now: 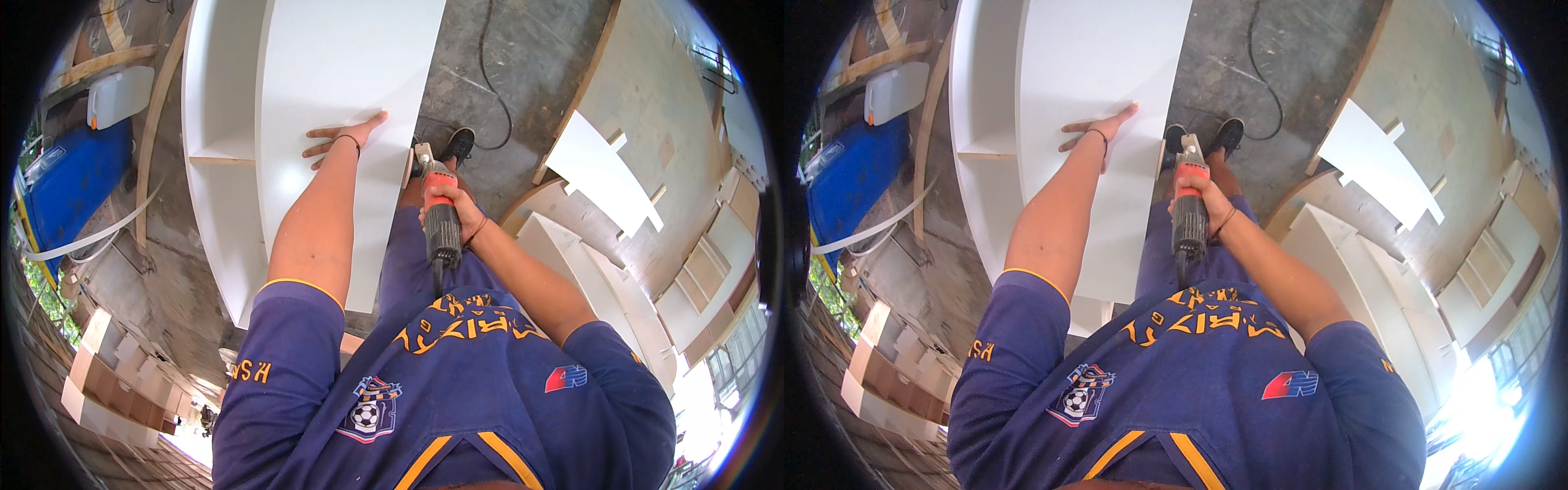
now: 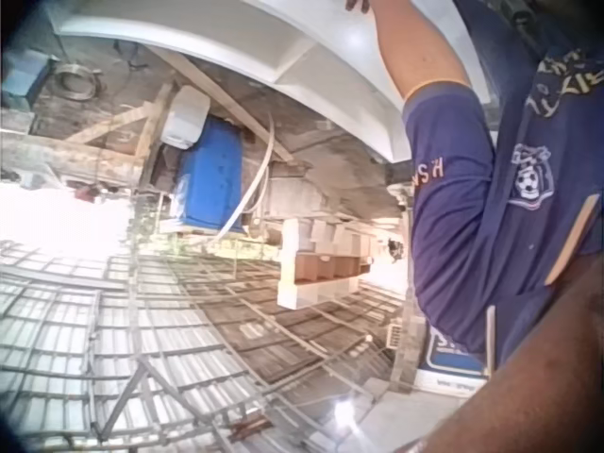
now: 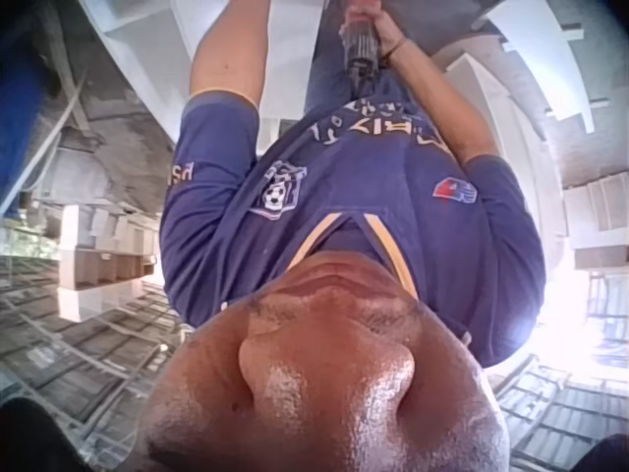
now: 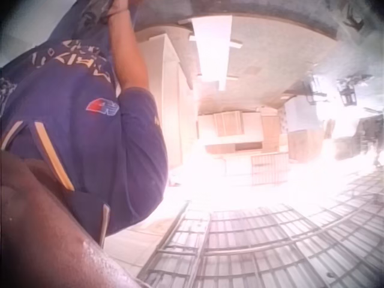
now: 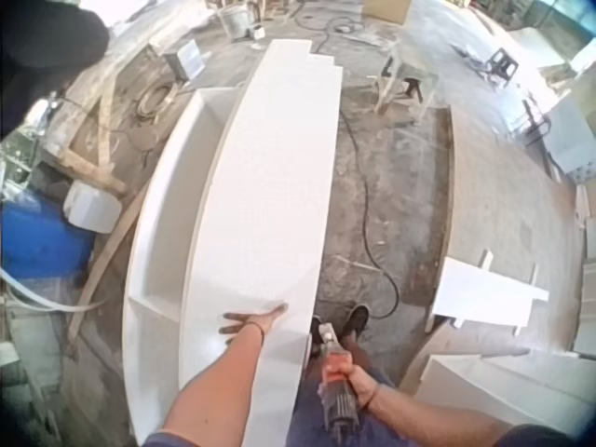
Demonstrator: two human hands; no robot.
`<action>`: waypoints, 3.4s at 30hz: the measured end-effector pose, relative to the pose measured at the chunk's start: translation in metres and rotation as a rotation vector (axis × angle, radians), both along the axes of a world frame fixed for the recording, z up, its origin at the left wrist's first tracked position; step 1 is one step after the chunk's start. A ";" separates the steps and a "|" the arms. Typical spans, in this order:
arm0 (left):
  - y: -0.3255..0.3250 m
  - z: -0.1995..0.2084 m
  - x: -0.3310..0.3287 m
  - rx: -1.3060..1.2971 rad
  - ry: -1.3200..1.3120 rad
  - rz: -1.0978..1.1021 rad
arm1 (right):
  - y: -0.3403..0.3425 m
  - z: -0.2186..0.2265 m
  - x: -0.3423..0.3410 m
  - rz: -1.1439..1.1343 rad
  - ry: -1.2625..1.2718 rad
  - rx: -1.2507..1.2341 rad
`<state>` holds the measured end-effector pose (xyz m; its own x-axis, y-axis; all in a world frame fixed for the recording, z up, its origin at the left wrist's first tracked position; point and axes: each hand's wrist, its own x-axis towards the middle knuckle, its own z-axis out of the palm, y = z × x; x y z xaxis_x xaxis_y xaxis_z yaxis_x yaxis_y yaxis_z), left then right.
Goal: The person cuts a strip of material with scissors, moves to a large white cabinet, and uses a handheld power sander to sand the edges of the cabinet.
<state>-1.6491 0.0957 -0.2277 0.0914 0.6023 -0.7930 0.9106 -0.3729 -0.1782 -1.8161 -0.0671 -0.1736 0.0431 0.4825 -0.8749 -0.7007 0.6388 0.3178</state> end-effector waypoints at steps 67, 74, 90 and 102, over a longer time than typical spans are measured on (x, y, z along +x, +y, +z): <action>0.018 -0.034 -0.027 0.087 0.077 -0.056 | -0.131 -0.006 0.208 -0.019 -0.334 -0.071; 0.027 -0.039 0.027 0.010 0.081 -0.296 | -0.145 0.008 0.223 0.004 -0.181 -0.152; -0.124 0.016 0.268 -0.287 -0.047 0.212 | -0.142 0.007 0.238 -0.053 -0.008 -0.010; -0.133 0.035 0.269 -0.140 -0.055 0.226 | -0.136 0.001 0.258 -0.029 -0.006 -0.002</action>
<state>-1.3804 -0.0376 -0.1929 0.0123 0.4973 -0.8675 0.9804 -0.1766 -0.0873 -1.5584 -0.2026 -0.1722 0.0622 0.4790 -0.8756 -0.6834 0.6598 0.3124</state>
